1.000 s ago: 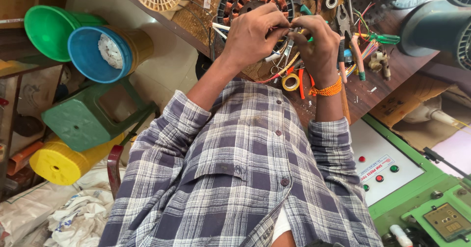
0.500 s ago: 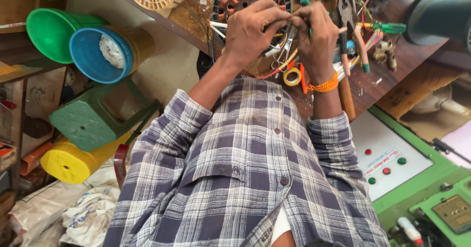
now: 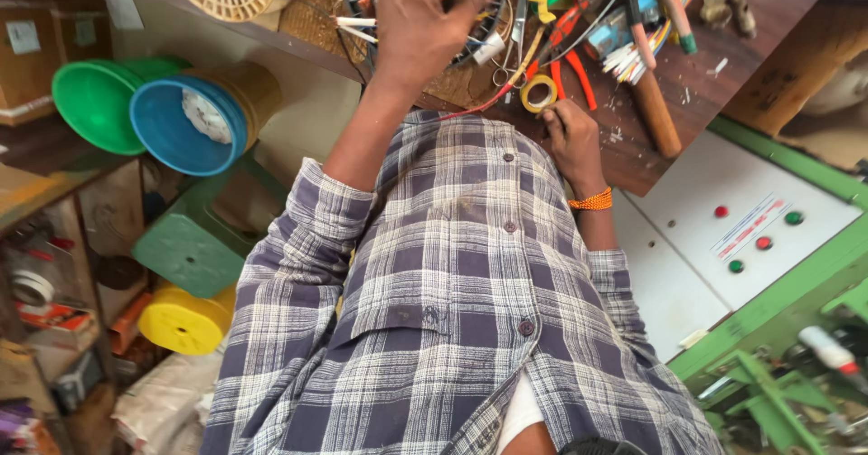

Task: The person works on a circular electrical component, likely a motor stator, by stripping wire insulation, twisting wires together, and securing connections with electrical tape. They use pliers, scissors, and a screwdriver to manipulate the wires and components on a cluttered workbench.

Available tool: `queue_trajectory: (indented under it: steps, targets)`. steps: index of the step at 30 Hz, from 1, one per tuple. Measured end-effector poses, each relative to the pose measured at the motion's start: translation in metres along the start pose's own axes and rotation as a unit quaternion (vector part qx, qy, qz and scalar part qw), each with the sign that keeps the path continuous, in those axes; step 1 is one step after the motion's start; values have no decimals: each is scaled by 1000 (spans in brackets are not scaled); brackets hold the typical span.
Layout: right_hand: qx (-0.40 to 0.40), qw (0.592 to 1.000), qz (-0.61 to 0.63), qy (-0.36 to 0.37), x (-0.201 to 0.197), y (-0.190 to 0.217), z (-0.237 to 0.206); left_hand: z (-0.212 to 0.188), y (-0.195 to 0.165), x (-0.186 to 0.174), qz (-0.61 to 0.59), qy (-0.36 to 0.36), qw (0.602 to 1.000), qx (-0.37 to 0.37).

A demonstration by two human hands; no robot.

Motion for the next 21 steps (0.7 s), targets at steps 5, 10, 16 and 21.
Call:
queue_trajectory:
  steps: [5,10,16,21]
  targets:
    - [-59,996,-34,-55,13,13,6,-5,2,-3,55,-55,997,13]
    - [-50,979,-163,-114,39,25,57,-6,-3,-5,2,-30,998,54]
    - [21,949,-299,-96,47,27,100,7,-7,-8,-28,56,997,53]
    - [66,981,-61,-171,36,13,116,4,-30,-38,79,-34,980,178]
Point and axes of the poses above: each hand's wrist, its own z-axis towards the middle knuckle, its own x-axis out of the palm, y = z × x, the point moved 4 cm from there along z, towards the middle knuckle, and after that the axes turned 1 degree about z, right-handed, at the moved point
